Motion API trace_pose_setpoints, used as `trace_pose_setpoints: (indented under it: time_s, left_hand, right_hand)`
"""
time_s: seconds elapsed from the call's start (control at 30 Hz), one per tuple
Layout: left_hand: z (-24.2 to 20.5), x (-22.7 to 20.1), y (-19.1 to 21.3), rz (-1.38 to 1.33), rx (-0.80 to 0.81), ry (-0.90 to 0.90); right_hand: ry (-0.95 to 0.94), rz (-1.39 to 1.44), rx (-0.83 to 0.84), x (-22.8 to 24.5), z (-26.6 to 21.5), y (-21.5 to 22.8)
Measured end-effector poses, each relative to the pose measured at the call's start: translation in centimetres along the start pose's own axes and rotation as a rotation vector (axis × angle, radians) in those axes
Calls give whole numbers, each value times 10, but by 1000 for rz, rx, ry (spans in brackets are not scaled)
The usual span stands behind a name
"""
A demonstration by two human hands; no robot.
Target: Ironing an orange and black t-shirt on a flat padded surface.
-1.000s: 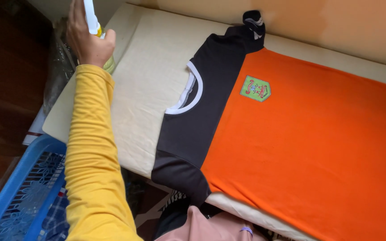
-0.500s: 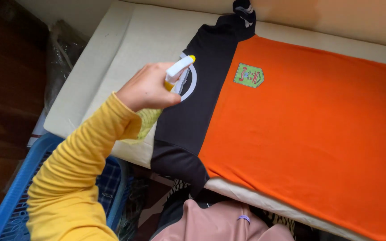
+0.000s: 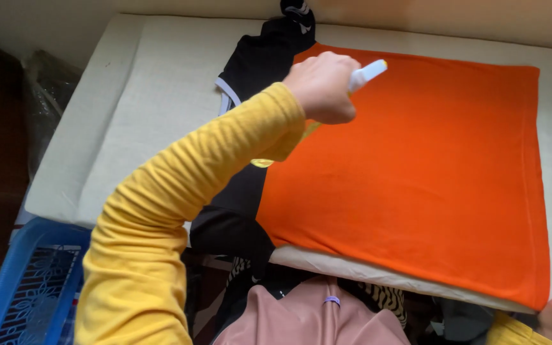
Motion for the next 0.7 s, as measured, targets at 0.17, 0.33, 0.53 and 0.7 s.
trace_pose_setpoints:
  time_s: [0.17, 0.33, 0.53, 0.7]
  left_hand:
    - [39, -92, -19, -53, 19, -196]
    - [46, -165, -42, -112, 63, -337]
    - [13, -183, -74, -78, 209, -454]
    - [-19, -145, -80, -5, 293, -534]
  right_hand:
    - [255, 54, 114, 14, 3, 1]
    - [315, 43, 106, 1, 9, 2]
    - [415, -22, 85, 17, 9, 6]
    - [408, 10, 103, 17, 8, 4]
Point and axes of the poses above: each hand's wrist, its own z-axis towards the middle knuckle, its own y-axis out of the back of the hand, x = y × z, the point moved 7 cm from there along z, towards the middle knuckle, and after that the axes turned 2 degrees about -x, right-handed, at the moved point
